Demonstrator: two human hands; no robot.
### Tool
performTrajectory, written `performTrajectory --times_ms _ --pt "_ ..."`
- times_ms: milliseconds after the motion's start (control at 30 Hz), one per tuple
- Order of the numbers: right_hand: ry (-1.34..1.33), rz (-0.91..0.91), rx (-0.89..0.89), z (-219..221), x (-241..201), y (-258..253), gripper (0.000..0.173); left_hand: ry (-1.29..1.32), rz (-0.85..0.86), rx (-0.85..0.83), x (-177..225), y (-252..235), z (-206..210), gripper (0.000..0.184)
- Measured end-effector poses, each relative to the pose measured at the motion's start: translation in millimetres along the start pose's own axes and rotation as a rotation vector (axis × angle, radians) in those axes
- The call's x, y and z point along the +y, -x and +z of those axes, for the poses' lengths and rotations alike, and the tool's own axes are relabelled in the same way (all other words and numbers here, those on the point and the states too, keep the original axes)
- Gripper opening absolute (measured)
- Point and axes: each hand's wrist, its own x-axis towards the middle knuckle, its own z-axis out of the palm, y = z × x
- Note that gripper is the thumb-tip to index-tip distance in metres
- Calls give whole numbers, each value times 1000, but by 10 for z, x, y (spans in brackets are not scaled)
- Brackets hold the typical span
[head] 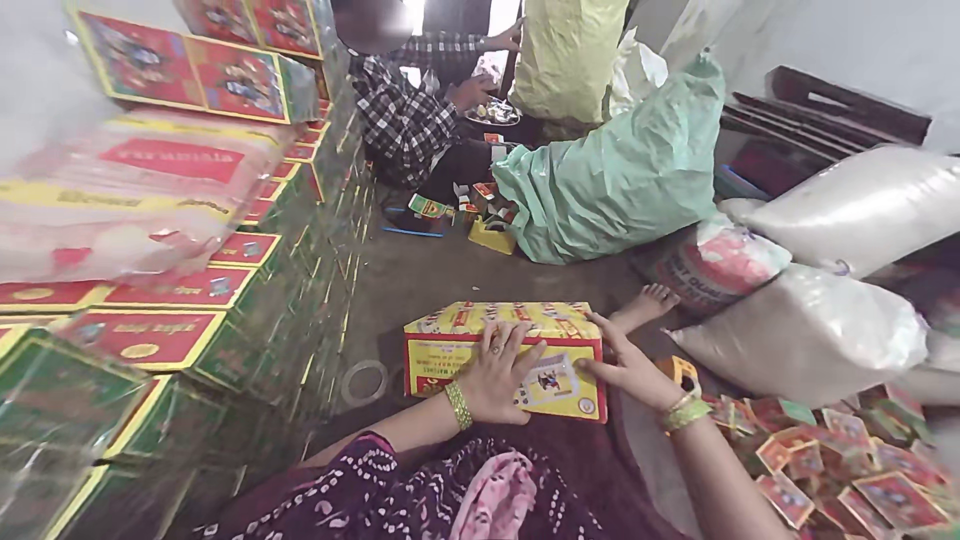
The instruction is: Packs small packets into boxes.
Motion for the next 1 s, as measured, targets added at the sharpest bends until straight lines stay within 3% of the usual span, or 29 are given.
performTrajectory --times_ms 1000 --pt "10 -38 4 23 68 16 94 9 4 34 32 12 34 125"
